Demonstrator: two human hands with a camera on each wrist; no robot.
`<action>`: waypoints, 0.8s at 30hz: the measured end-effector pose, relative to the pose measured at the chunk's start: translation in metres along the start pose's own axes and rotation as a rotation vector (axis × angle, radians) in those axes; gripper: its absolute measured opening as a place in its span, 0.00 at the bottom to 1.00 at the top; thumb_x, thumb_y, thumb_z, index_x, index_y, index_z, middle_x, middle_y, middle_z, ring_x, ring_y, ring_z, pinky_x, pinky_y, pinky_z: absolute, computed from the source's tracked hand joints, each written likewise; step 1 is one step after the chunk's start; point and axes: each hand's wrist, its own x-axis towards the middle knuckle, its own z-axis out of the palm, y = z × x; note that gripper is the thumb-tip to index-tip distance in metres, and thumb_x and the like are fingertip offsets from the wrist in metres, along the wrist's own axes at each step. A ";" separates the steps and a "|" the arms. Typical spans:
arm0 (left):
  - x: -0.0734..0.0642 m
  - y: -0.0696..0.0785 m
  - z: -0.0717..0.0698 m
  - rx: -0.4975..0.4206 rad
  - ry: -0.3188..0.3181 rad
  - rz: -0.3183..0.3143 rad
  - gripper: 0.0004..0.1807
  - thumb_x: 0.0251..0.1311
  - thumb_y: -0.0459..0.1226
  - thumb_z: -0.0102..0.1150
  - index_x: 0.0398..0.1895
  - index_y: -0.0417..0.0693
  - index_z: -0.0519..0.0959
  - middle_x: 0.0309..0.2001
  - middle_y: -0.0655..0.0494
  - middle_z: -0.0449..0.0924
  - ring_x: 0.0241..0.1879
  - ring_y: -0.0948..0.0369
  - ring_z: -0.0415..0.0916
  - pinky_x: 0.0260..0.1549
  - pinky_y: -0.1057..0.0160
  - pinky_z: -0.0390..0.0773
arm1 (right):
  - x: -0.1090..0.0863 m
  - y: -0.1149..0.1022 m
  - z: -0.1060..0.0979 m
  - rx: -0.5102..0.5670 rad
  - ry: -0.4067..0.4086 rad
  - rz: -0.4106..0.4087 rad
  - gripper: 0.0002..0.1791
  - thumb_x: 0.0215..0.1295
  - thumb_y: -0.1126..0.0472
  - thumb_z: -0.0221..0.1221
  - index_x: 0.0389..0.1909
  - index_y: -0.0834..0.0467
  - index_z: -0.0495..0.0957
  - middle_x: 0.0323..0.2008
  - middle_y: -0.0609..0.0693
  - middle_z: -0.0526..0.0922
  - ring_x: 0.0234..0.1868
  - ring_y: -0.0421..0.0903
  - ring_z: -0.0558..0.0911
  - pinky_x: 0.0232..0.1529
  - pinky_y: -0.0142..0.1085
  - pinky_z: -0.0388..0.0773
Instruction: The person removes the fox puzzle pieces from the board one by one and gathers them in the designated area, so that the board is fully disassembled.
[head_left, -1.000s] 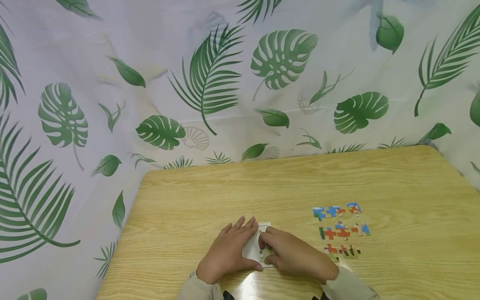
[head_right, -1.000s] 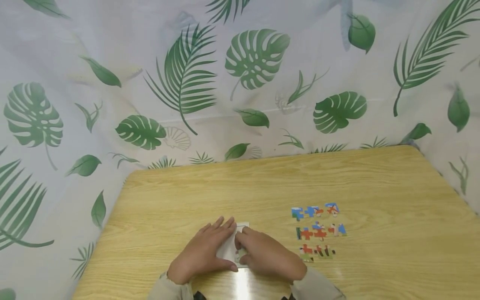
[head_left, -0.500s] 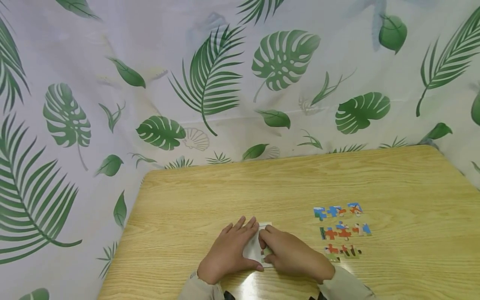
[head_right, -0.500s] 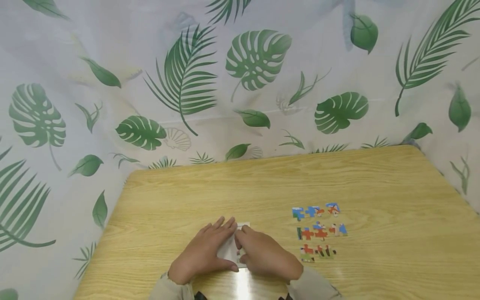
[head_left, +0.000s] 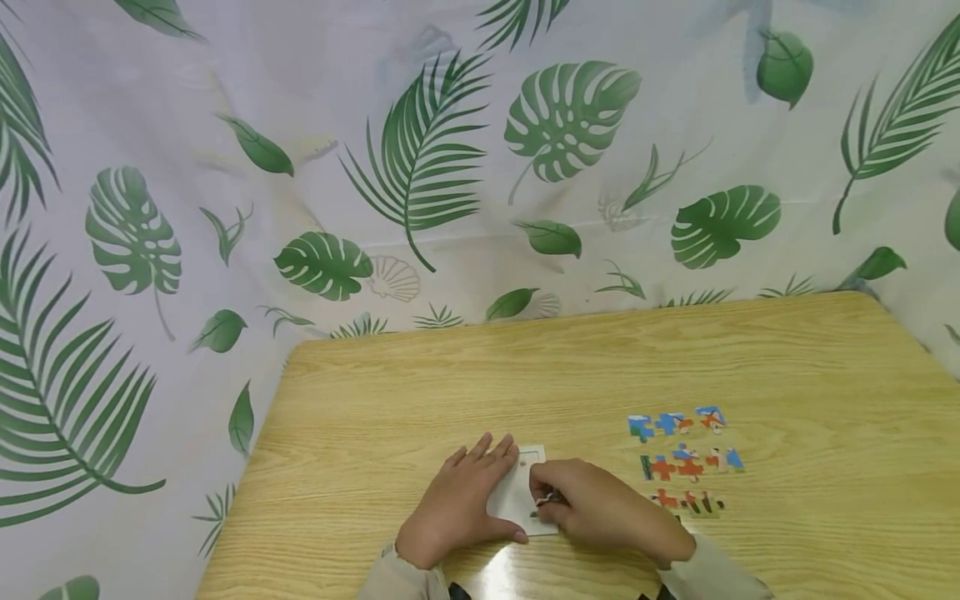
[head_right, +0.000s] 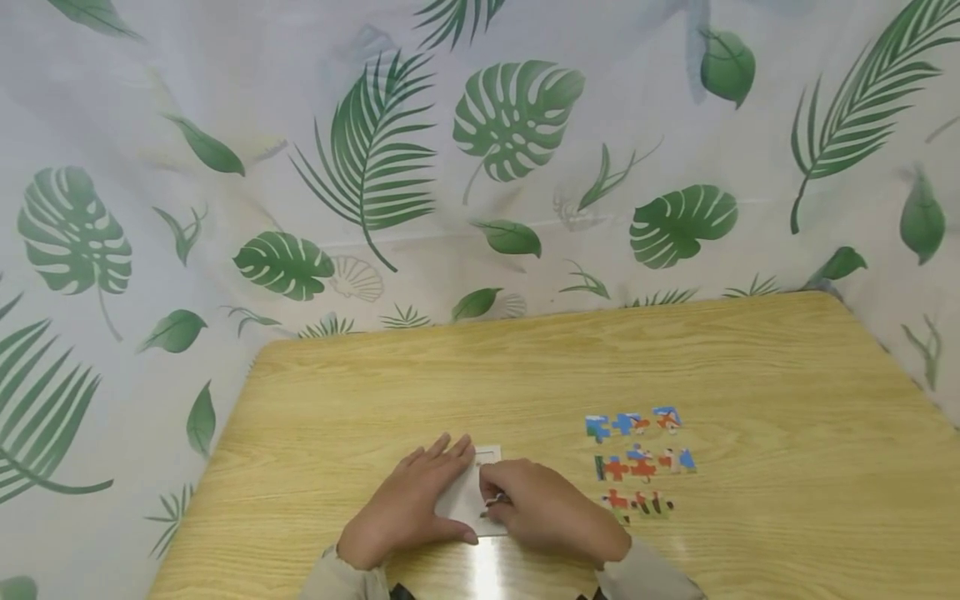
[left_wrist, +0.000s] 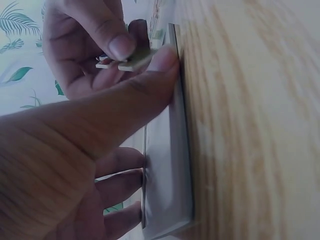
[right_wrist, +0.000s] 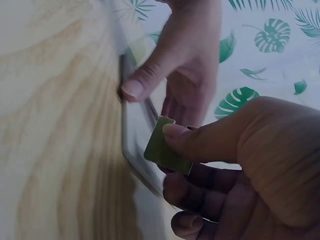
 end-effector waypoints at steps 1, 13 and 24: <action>0.000 0.000 0.000 0.001 -0.002 0.002 0.60 0.48 0.63 0.74 0.81 0.47 0.61 0.81 0.56 0.54 0.80 0.51 0.50 0.73 0.41 0.57 | -0.001 0.001 -0.002 0.012 0.004 0.001 0.11 0.68 0.62 0.67 0.33 0.48 0.74 0.28 0.36 0.74 0.28 0.33 0.71 0.30 0.31 0.72; -0.007 -0.005 -0.009 -0.042 -0.015 -0.018 0.60 0.46 0.62 0.77 0.80 0.47 0.62 0.81 0.48 0.52 0.80 0.47 0.47 0.75 0.41 0.53 | -0.042 0.031 -0.036 0.075 0.117 -0.045 0.04 0.72 0.66 0.63 0.43 0.54 0.83 0.33 0.41 0.82 0.28 0.33 0.72 0.28 0.32 0.75; -0.006 -0.007 -0.007 -0.002 0.002 -0.001 0.61 0.45 0.62 0.77 0.80 0.47 0.62 0.81 0.51 0.55 0.80 0.50 0.51 0.75 0.41 0.53 | -0.092 0.065 -0.070 0.081 0.266 -0.037 0.10 0.69 0.75 0.61 0.46 0.62 0.74 0.31 0.45 0.75 0.22 0.38 0.76 0.20 0.31 0.77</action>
